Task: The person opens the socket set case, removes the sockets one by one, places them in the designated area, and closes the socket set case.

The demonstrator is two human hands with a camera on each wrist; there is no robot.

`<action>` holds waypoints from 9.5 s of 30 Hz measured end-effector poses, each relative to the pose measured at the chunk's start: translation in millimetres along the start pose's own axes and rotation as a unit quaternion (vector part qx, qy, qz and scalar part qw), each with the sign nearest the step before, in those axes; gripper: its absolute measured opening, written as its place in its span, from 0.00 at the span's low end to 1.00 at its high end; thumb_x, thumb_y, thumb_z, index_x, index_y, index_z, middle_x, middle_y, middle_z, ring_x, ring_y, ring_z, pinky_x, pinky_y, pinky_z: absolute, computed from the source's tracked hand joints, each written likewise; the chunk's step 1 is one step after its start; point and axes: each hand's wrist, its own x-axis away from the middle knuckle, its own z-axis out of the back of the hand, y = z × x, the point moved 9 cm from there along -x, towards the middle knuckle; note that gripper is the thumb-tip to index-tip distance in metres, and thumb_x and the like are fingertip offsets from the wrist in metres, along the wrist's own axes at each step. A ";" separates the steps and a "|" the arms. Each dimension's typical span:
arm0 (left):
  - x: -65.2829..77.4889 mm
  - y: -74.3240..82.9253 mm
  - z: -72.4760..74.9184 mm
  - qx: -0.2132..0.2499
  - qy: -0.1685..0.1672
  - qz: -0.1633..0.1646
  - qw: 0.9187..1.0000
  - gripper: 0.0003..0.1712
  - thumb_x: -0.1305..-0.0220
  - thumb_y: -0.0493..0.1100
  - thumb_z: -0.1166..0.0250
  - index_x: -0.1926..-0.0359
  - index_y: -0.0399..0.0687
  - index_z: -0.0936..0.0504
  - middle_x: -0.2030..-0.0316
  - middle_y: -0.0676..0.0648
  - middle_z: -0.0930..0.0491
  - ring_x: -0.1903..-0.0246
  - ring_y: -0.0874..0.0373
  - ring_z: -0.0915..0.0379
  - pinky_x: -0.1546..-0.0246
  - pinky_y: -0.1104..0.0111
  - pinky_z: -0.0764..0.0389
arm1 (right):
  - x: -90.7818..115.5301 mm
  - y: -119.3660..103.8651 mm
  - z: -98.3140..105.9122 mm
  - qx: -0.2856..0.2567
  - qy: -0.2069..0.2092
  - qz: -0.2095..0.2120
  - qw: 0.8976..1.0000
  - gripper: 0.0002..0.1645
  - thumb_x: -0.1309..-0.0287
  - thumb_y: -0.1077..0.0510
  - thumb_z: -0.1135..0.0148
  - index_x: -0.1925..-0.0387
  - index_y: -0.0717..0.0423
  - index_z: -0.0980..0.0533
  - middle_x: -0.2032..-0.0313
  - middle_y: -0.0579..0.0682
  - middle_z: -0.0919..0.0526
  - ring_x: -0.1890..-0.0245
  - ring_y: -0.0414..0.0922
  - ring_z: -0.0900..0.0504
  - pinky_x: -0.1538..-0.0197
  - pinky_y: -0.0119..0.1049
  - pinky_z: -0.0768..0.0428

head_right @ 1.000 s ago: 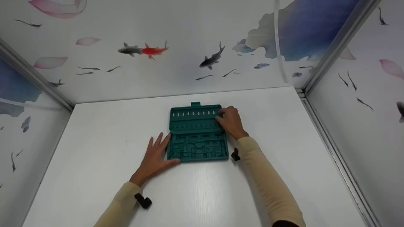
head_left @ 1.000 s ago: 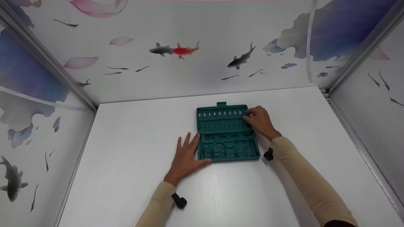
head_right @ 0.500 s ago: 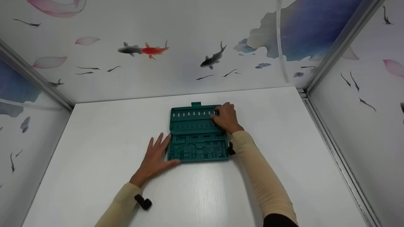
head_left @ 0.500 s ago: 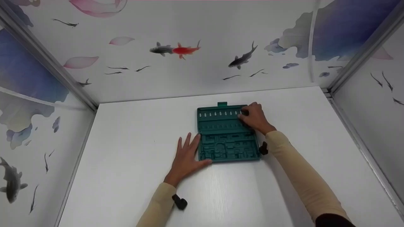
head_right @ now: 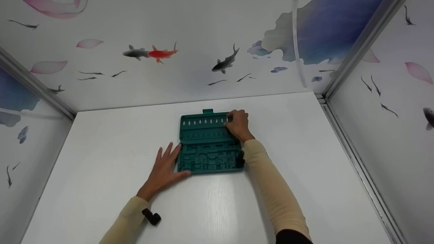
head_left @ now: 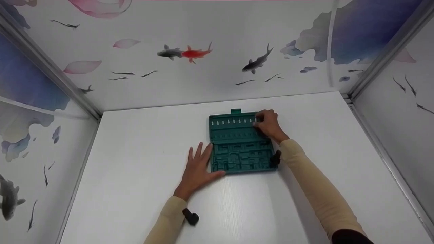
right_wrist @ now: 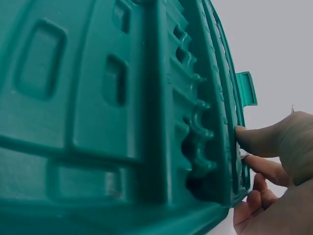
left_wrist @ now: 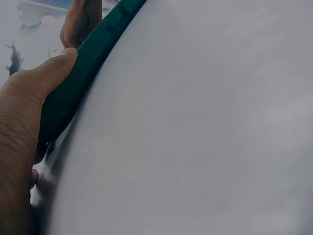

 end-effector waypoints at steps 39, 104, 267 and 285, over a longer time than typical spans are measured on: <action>1.0 2.6 2.1 0.001 0.002 -0.012 1.000 0.69 0.37 0.83 0.34 0.10 0.51 0.47 0.13 0.41 0.45 0.12 0.44 0.61 0.15 0.43 0.69 | 73.3 37.4 74.5 -0.066 0.111 -0.035 0.991 0.21 0.20 0.55 0.34 0.37 0.66 0.16 0.39 0.61 0.13 0.41 0.53 0.18 0.44 0.31 0.21; 1.3 -2.7 -2.0 0.002 -0.002 0.008 1.000 0.70 0.38 0.85 0.35 0.09 0.55 0.49 0.12 0.42 0.51 0.12 0.44 0.64 0.15 0.43 0.68 | 124.8 83.5 47.1 -0.069 0.239 -0.117 0.961 0.21 0.18 0.49 0.40 0.42 0.61 0.14 0.48 0.56 0.13 0.50 0.50 0.18 0.46 0.41 0.18; 0.5 -4.8 -2.5 0.010 0.004 0.000 1.000 0.70 0.39 0.85 0.35 0.10 0.54 0.48 0.12 0.41 0.50 0.12 0.44 0.63 0.14 0.43 0.68 | 128.2 98.1 52.3 -0.056 0.226 -0.078 0.969 0.20 0.17 0.49 0.38 0.36 0.55 0.15 0.45 0.52 0.14 0.47 0.46 0.20 0.43 0.37 0.19; -0.7 -4.7 0.4 0.015 0.007 0.001 1.000 0.69 0.39 0.83 0.32 0.10 0.52 0.46 0.13 0.40 0.47 0.12 0.43 0.61 0.15 0.43 0.68 | 121.2 89.1 52.3 -0.036 0.238 -0.053 0.969 0.16 0.19 0.55 0.36 0.40 0.59 0.13 0.47 0.55 0.13 0.47 0.50 0.18 0.43 0.45 0.19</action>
